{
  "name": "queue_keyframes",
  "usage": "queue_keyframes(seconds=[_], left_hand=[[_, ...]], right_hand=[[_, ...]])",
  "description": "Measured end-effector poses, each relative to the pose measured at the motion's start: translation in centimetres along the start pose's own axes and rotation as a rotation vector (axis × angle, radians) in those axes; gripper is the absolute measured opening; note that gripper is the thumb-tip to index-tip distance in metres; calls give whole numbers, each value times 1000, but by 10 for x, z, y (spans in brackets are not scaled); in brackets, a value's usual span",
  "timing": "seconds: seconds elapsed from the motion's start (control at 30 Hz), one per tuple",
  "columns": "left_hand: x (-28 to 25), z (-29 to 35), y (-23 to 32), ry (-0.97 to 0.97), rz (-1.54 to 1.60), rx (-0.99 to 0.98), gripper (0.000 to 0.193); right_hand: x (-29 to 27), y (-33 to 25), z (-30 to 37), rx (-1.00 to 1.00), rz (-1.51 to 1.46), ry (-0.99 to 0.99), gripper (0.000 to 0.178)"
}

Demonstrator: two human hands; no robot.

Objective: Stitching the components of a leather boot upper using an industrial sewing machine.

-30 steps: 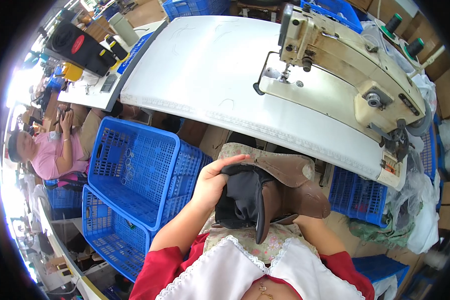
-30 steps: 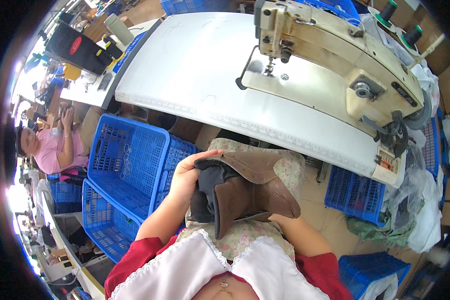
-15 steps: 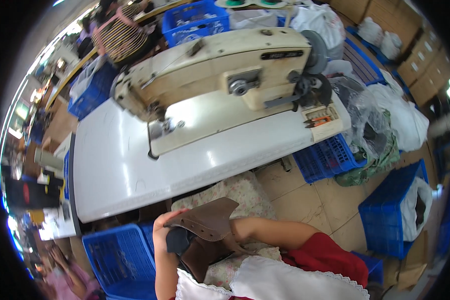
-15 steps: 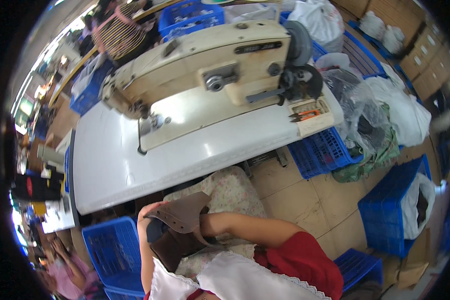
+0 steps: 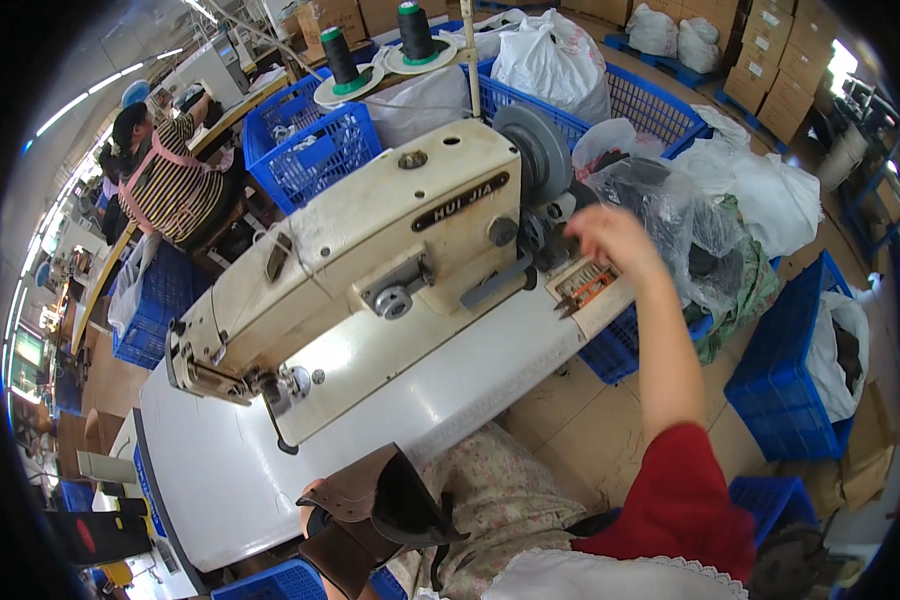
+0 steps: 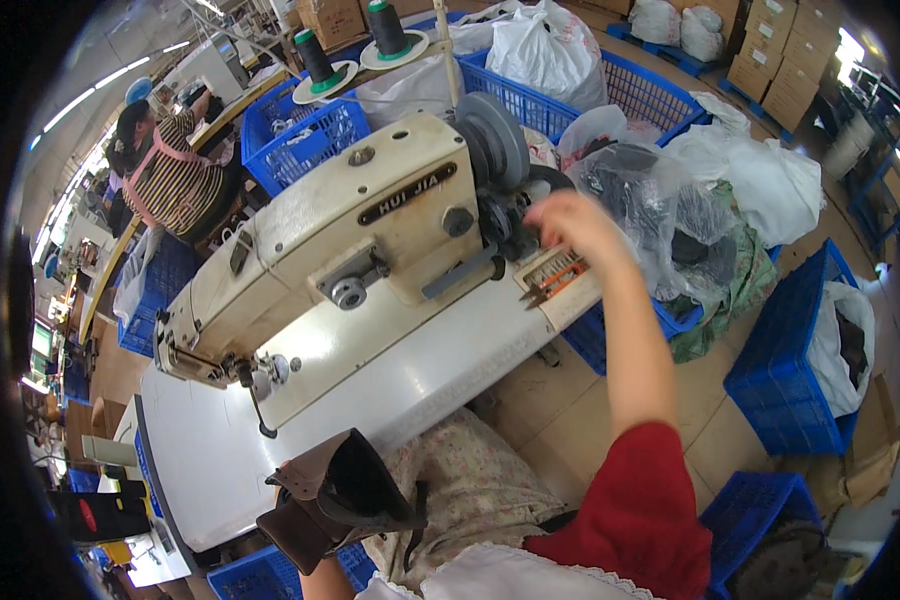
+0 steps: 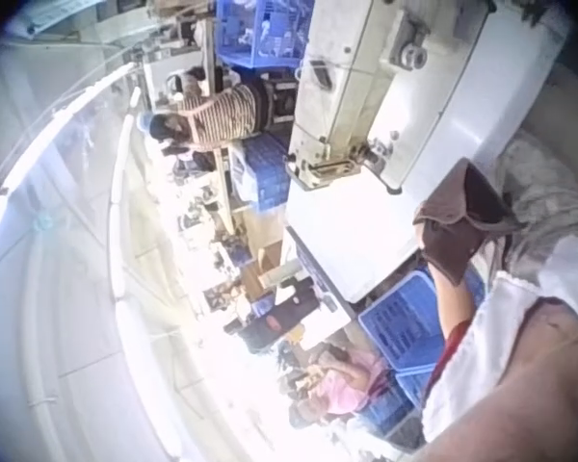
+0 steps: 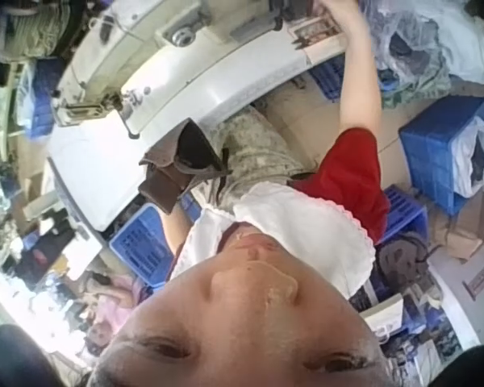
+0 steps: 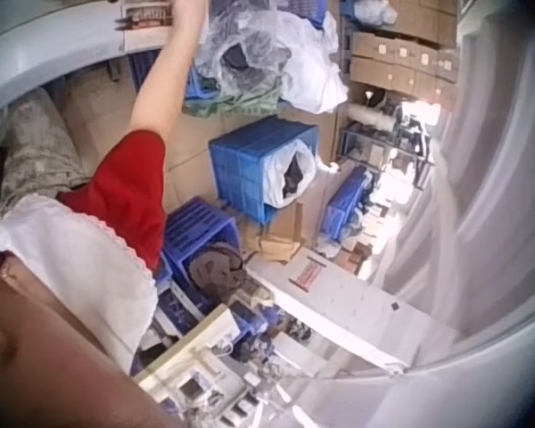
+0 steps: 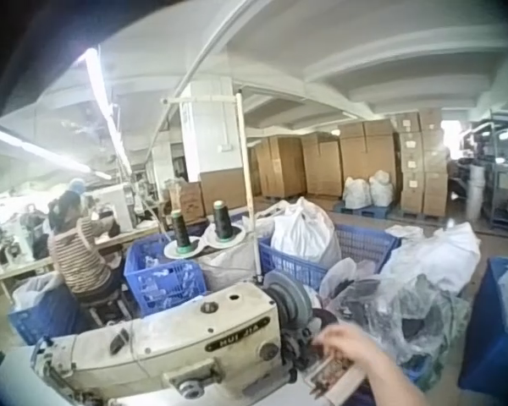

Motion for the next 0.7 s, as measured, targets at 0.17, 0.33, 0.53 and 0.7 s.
queue_keyframes(seconds=[0.17,0.33,0.53,0.7], left_hand=[[-6,-37,-4,-27,-180,10,17],[-52,-48,-9,66,-390,-9,17],[-69,-35,-20,106,-333,-46,18],[-110,-59,-55,78,69,-168,23]], right_hand=[[-78,58,-133,-292,746,452,41],[-48,63,-148,23,802,259,42],[-58,45,-139,-62,573,362,42],[-111,23,-115,-151,478,631,39]])
Point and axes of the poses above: each hand's wrist, its own z-axis away from the middle knuckle, its own x-axis out of the palm, y = z × x, the point moved 5 cm from there along -z, towards the middle knuckle, and after that the axes turned 9 degrees about y, right-handed, at the moved point
